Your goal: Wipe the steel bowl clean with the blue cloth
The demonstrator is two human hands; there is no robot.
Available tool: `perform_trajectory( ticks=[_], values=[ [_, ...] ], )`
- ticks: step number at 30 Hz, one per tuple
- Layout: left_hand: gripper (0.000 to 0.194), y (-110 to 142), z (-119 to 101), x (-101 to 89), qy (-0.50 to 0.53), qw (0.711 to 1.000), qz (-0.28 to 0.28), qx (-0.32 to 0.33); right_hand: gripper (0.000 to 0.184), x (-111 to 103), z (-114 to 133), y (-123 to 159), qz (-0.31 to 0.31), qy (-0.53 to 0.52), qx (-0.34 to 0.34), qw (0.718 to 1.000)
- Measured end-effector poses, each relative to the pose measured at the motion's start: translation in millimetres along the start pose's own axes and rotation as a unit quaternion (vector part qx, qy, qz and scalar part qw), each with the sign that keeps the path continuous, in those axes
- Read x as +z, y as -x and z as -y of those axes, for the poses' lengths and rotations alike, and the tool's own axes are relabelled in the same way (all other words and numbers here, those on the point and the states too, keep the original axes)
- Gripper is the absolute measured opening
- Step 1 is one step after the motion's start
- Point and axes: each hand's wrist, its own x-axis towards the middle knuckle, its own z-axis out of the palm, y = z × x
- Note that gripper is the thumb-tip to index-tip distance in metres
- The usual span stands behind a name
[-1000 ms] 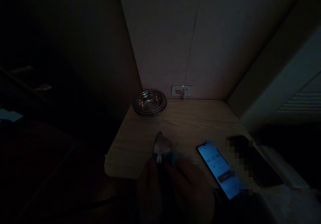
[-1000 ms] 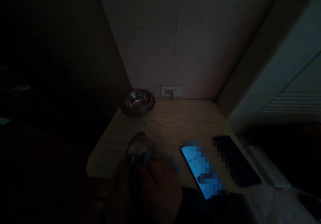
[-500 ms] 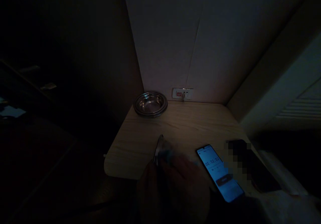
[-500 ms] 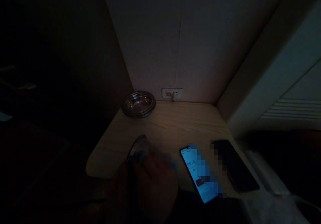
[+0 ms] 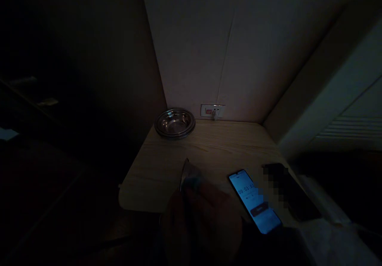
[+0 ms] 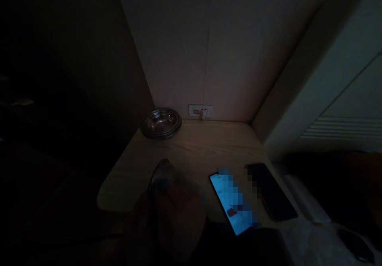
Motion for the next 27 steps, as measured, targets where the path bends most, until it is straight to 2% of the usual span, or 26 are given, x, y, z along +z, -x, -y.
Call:
perform_trajectory(
  ticks=[2, 5, 8, 10, 11, 13, 16, 20, 22, 23, 27],
  values=[
    [0.031, -0.9, -2.2, 2.2, 0.005, 1.000, -0.003, -0.003, 0.025, 0.3, -0.9, -0.1, 0.000, -0.007, 0.000, 1.000],
    [0.030, -3.2, -2.5, 4.7, 0.007, 0.999, -0.047, 0.001, 0.025, 0.7, -1.6, 0.7, -0.010, -0.007, 0.023, 1.000],
    [0.030, -3.7, -2.2, 3.2, 0.005, 0.999, -0.031, 0.034, 0.026, 0.4, -0.3, 2.5, -0.008, -0.018, -0.004, 1.000],
    [0.030, -2.5, -2.4, 1.0, -0.011, 0.997, -0.043, 0.060, 0.026, -0.4, 0.7, 2.8, -0.009, -0.012, 0.006, 1.000],
    [0.030, -1.6, -2.6, 0.1, -0.013, 0.998, -0.023, 0.053, 0.025, -0.9, 1.1, 2.7, -0.009, -0.006, 0.015, 1.000],
    [0.030, 0.5, -3.0, -0.7, -0.014, 0.999, -0.029, 0.015, 0.025, -1.6, 1.8, 2.7, -0.006, 0.002, 0.025, 1.000],
    [0.030, 3.1, -3.1, 1.4, -0.007, 1.000, 0.009, 0.008, 0.026, -2.3, 1.2, 2.9, -0.007, 0.003, -0.002, 1.000],
    [0.029, 4.0, -0.6, 6.2, 0.002, 1.000, -0.012, -0.023, 0.026, -4.1, -2.1, 2.9, -0.017, 0.001, 0.022, 1.000],
    [0.029, 3.6, 1.1, 7.1, 0.005, 1.000, -0.012, -0.013, 0.027, -5.0, -3.0, 3.5, 0.000, -0.017, 0.008, 1.000],
    [0.030, 3.4, 1.9, 7.2, 0.009, 1.000, 0.006, 0.001, 0.028, -5.2, -3.2, 3.7, 0.008, -0.023, 0.004, 1.000],
    [0.032, 3.1, 6.4, 8.1, -0.006, 0.999, -0.031, 0.002, 0.027, -3.5, -2.3, 3.7, -0.003, -0.016, 0.037, 0.999]
  ],
)
